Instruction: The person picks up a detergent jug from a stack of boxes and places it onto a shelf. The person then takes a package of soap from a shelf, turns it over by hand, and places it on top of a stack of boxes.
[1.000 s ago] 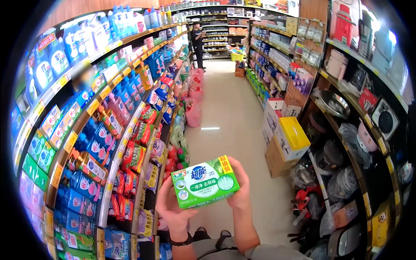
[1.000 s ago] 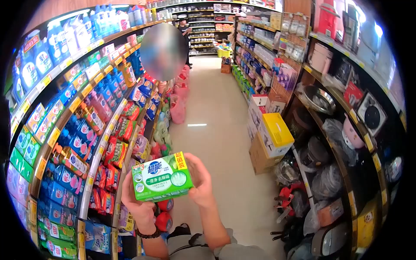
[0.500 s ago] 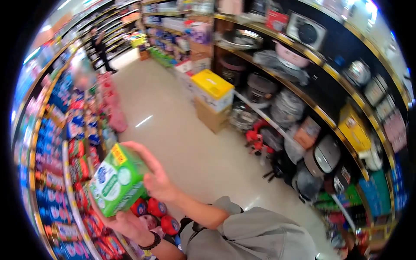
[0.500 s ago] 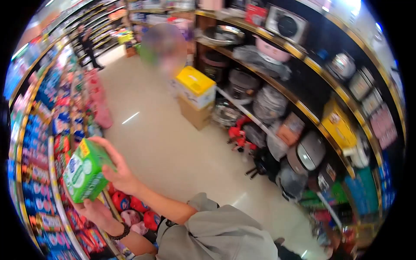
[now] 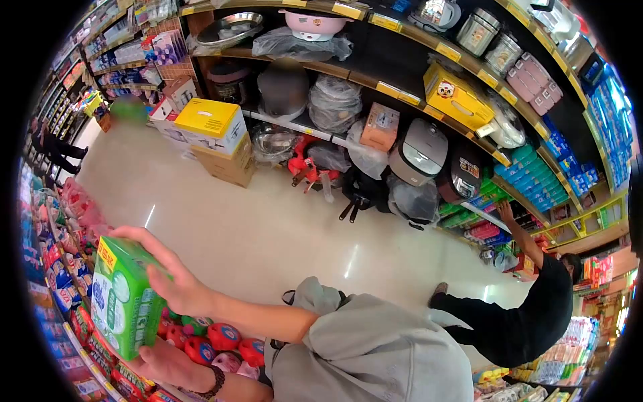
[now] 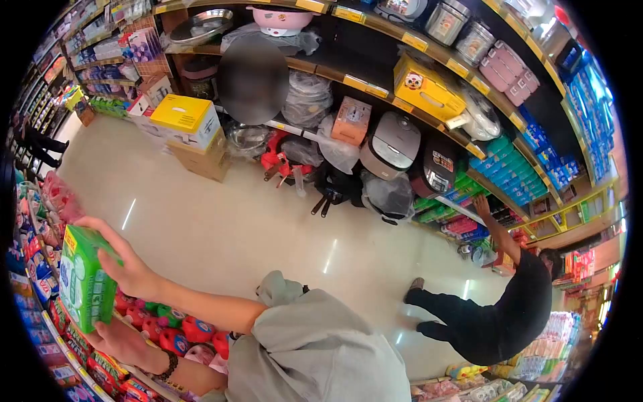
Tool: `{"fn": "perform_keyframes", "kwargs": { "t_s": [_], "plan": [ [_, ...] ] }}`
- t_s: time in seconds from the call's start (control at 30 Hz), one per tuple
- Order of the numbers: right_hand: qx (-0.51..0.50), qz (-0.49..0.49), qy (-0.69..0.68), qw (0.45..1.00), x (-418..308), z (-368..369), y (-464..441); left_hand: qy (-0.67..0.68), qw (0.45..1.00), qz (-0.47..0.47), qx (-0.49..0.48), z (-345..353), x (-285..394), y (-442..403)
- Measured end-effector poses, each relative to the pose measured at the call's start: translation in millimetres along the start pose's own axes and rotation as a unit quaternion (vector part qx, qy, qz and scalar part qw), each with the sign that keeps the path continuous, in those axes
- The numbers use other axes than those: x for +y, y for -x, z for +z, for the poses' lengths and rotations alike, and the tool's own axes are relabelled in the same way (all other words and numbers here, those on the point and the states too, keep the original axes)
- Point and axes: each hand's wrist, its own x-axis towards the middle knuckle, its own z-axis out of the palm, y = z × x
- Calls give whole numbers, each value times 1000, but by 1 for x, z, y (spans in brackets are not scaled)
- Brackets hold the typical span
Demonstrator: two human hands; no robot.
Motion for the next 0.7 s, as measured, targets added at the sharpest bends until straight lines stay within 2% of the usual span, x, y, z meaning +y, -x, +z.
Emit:
{"fn": "perform_keyframes", "kwargs": {
  "t_s": [0.17, 0.27, 0.33, 0.43, 0.53, 0.63, 0.7],
  "plan": [
    [-11, -22, 9, 1000, 3, 5, 7, -37, 997, -49, 42, -5, 6, -1],
    [-15, -7, 26, 1000, -3, 9, 13, 30, 996, -64, 49, -20, 0, 1],
    [-15, 7, 51, 999, -10, 13, 17, 51, 997, -58, 1, -36, 0, 4],
    [-39, -14, 29, 999, -6, 22, 25, 60, 998, -36, -9, -48, 5, 2],
    [-40, -7, 40, 998, -7, 37, 38, 71, 997, -26, 2, -55, 24, 18],
    [-38, 30, 34, 998, 1, 54, 55, 24, 998, -34, 42, -80, 40, 32],
    [-39, 1, 63, 997, -3, 69, 68, 3, 999, 7, 44, -93, 54, 45]
  ]
}}
